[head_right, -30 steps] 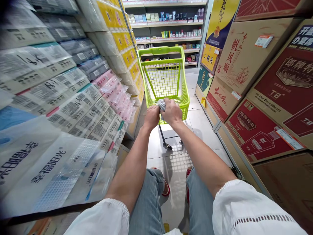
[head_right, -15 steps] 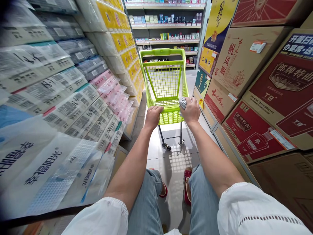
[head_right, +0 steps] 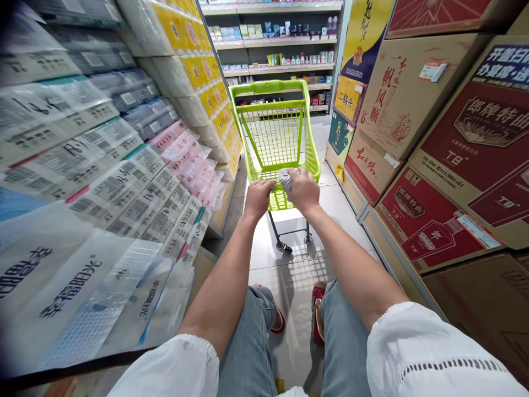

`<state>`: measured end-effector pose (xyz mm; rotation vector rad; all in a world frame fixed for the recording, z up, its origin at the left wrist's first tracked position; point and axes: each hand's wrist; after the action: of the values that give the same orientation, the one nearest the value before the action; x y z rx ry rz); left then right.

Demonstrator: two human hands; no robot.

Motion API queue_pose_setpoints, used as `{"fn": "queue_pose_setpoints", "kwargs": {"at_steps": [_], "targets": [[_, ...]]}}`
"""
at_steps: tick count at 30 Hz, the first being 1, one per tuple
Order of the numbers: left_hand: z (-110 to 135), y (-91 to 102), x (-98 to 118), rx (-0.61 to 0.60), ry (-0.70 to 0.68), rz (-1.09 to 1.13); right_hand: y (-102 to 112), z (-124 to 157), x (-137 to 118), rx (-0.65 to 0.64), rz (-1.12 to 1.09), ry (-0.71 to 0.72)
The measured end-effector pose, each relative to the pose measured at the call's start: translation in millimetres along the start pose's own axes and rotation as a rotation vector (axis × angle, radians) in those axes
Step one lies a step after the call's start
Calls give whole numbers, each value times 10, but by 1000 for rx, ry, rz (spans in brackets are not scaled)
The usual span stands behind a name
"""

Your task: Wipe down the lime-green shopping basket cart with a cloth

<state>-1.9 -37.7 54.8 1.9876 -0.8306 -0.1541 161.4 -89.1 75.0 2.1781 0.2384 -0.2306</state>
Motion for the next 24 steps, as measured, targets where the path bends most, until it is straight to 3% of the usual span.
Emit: {"fn": "queue_pose_setpoints", "kwargs": {"at_steps": [4,6,9,13,15,18,21,24], "targets": [[-23,-55,17,7,-12,18,68,-22,483,109,49,-132],[-39,-88,54,7,-12,22,65,-18,552,149,62,-163],[-51,-114,105,12,-12,23,3,14,346,116,54,-129],[-45,-104,82,6,-36,16,-101,78,-112,22,11,34],[-42,-93,26,-1,-50,20,-107,85,-182,4,0,81],[-43,-81,-71,-6,-75,38,-52,49,2,-11,4,77],[-30,-51,-122,2,-109,78,11,13,332,54,8,-50],[55,46,-104,110,-89,132,15,25,538,153,-12,-109]]}}
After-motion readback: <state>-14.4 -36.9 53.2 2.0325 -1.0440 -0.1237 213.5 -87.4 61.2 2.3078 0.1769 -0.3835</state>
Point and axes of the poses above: each hand's wrist, its own z-axis away from the middle knuckle, its own y-axis out of the back of the hand, x = y × z, and after that the axes turned 3 degrees about y, right-handed
